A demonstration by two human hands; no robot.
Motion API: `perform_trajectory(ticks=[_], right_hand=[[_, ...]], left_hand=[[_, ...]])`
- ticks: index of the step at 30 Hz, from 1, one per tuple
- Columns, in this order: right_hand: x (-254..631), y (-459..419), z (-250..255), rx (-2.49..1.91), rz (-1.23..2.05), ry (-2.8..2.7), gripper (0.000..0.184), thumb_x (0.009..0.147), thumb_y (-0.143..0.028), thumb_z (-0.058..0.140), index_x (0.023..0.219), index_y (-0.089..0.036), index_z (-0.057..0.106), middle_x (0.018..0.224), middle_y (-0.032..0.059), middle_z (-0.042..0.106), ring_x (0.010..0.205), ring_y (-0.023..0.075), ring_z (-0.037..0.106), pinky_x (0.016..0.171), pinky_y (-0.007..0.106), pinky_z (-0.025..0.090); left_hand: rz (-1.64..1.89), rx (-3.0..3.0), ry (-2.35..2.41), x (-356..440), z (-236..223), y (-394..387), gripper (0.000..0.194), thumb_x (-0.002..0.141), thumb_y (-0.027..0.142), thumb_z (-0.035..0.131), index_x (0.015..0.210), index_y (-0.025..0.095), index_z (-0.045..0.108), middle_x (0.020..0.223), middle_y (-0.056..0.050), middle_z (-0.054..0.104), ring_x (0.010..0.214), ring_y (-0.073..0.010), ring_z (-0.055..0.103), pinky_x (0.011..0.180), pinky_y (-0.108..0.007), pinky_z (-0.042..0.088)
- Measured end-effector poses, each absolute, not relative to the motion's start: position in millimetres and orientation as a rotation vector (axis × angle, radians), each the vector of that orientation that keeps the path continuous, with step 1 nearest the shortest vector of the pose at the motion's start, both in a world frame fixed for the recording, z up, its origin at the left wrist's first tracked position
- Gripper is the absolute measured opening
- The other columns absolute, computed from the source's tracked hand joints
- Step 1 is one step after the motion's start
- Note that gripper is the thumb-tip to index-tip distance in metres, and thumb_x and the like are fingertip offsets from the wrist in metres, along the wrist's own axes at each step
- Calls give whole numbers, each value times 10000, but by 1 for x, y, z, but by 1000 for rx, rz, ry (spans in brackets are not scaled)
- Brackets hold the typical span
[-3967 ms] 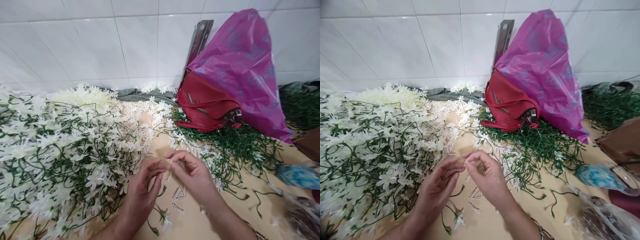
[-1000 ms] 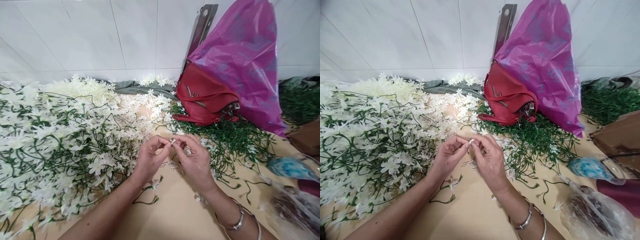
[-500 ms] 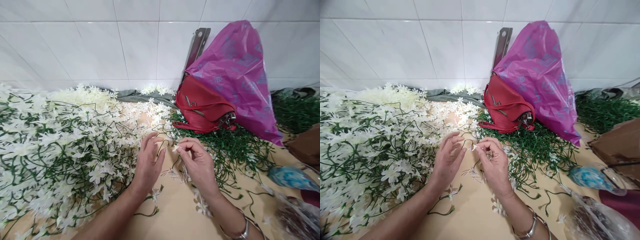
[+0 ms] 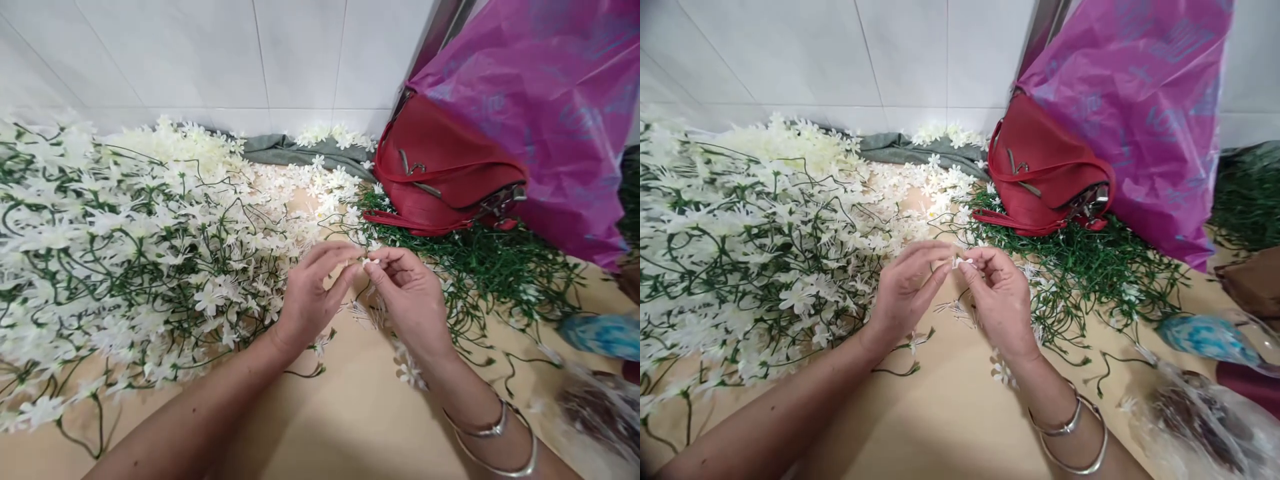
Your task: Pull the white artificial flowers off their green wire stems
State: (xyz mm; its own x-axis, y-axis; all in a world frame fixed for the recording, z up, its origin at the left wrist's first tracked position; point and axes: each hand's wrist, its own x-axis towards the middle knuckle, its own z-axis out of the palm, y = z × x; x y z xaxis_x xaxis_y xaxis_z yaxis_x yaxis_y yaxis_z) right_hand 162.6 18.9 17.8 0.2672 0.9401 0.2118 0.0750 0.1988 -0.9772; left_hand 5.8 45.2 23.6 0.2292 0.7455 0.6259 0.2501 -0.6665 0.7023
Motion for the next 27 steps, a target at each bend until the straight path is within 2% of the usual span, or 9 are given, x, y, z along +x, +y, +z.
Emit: perform_trajectory(ticks=[4,7,11,14,17,19,22,27], right_hand=[[167,21,16,-1269,802,-1204,71,897,-286,722,933,-226,709,876,1,685,779,157,588,757,292,453],[170,22,15,-1288,774,-1250,66,896,-285,713,921,-226,697,867,-1,686,796,170,603,777,307,455],[173,24,12,-1288,748,-1248,85,882,-293,722,915,-222,688,871,5,689,819,182,614,807,323,461],[173,26,8,-1280,759,-1224,102,879,-304,730,914,-218,686,888,15,696,833,186,622,822,331,471],[172,27,6,-1267,770,-1214,117,873,-316,740,909,-218,686,896,21,700,840,190,629,835,340,483],[169,26,8,-1267,765,-1220,116,867,-317,742,897,-221,684,889,22,700,837,193,632,835,345,491],[166,24,11,-1274,768,-1224,114,861,-316,748,882,-224,684,872,18,697,814,189,627,818,339,495],[166,20,15,-1209,898,-1127,143,857,-355,783,903,-240,711,828,-5,654,732,155,561,713,288,463]], left_hand=[[1421,1807,982,1,41,43,221,969,107,634,1169,185,685,1160,-84,699,956,-143,708,927,-303,576],[1286,1762,992,-6,62,38,163,968,107,625,1104,168,691,1123,-84,712,947,-142,715,908,-285,580],[952,2041,1055,-29,79,21,110,946,103,644,1003,183,694,1033,-55,715,889,-152,696,839,-288,569],[681,2222,1125,-51,72,1,111,924,161,690,1017,217,668,1052,-44,701,812,-170,691,728,-302,560],[540,2327,1201,-67,55,-19,199,896,169,717,1063,236,633,1043,-37,695,859,-208,703,735,-322,556],[500,2342,1226,-72,45,-27,155,917,156,685,1038,235,629,982,-27,701,840,-211,703,706,-312,539],[551,2259,1234,-70,38,-29,106,961,132,625,1001,227,650,900,-12,708,774,-183,698,677,-285,521],[1042,2020,1348,-58,49,-20,150,963,161,656,1098,220,681,854,4,702,737,-134,676,687,-236,542]])
